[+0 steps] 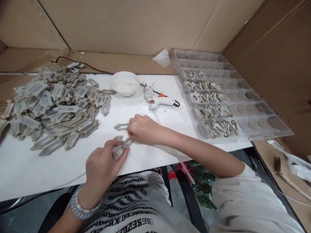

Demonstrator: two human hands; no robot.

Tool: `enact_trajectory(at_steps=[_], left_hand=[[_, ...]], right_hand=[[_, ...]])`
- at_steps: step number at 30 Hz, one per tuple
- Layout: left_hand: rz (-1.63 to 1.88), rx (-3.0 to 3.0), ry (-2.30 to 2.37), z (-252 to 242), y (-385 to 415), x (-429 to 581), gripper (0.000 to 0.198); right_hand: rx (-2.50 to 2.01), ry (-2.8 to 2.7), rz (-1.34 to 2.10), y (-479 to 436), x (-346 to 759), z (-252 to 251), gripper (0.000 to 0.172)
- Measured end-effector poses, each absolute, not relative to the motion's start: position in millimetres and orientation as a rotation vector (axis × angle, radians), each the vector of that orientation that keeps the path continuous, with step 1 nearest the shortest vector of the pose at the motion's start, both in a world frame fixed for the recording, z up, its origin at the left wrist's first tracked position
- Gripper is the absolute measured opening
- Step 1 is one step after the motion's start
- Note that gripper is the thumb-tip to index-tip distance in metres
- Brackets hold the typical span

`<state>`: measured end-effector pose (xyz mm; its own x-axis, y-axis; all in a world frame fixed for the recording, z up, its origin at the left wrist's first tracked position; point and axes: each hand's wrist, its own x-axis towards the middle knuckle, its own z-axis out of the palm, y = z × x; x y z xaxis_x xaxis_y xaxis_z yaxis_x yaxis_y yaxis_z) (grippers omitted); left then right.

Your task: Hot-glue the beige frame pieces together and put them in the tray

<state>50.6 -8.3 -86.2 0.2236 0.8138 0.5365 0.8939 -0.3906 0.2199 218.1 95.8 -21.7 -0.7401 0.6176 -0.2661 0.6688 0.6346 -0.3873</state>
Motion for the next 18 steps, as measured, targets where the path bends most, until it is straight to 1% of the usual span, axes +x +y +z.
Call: enact_trajectory(at_steps=[5,10,13,18], left_hand=[[-0.886,-2.366,-1.615,-85,-8,51,0.013],[-0.888,-2.384,-1.579,-85,-7,52,0.023],[-0.891,-2.377,-1.595,-86,-7,51,0.025],[-0.889,-2.387,-1.592,-87,-7,50,0.024]], right_hand=[[1.080,2.854,-0.619,95,218,-31,0.007],[1.066,3.015,-0.597,92,223,-44,0.006],[1.078,3.049,-0.622,89,225,-49,0.004],[1.136,3.040,-0.613,88,228,-47,0.019]])
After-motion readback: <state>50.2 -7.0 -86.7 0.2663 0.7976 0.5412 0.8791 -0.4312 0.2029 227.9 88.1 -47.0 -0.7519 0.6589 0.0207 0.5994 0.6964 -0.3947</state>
